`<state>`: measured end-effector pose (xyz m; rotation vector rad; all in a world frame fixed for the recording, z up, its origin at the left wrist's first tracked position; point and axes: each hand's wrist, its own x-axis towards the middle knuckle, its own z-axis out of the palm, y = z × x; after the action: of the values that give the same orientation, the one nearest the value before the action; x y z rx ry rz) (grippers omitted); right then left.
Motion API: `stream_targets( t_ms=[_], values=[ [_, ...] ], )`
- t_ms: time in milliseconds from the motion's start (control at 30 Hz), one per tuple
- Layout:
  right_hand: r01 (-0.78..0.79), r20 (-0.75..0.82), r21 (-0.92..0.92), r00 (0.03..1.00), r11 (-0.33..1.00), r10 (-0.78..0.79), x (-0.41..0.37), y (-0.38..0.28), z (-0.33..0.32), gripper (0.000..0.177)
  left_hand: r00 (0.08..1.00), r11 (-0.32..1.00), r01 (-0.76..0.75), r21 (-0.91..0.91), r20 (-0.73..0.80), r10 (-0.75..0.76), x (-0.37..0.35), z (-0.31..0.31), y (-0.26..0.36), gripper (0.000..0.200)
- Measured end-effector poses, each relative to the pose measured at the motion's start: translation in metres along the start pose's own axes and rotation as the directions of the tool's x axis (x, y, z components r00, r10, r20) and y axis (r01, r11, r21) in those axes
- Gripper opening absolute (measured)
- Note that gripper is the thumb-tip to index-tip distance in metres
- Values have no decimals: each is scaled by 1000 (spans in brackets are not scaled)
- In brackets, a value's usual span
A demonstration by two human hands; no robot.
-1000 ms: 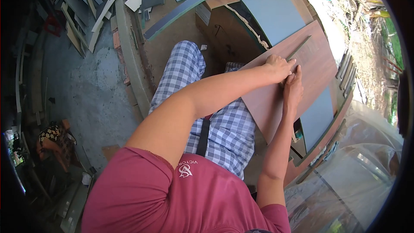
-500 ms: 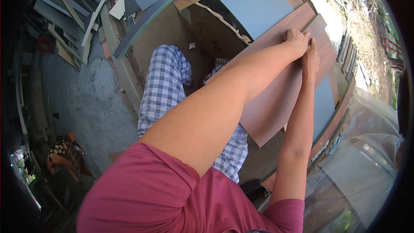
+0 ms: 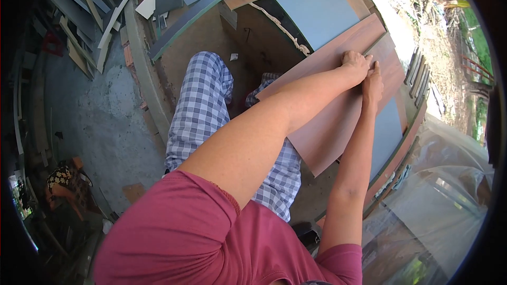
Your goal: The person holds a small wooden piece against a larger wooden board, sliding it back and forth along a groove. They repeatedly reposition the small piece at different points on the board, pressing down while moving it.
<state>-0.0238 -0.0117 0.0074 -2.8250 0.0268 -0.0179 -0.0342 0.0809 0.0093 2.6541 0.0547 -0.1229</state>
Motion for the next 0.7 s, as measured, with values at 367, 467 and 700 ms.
stream_targets(
  t_ms=[367, 467, 700],
  values=[
    [-44, 60, -2, 997, 999, 44, -149, 5, -18, 47, 984, 983, -172, -71, 43, 175, -137, 11, -13, 54],
    [-39, 90, 42, 995, 998, 35, -192, 10, -20, 46, 973, 967, -232, -104, -4, 233, -180, 18, -21, 55],
    [-39, 172, 107, 985, 994, 20, -258, -6, -27, 47, 963, 961, -270, -49, 1, 271, -248, 3, -43, 55]
  ],
)
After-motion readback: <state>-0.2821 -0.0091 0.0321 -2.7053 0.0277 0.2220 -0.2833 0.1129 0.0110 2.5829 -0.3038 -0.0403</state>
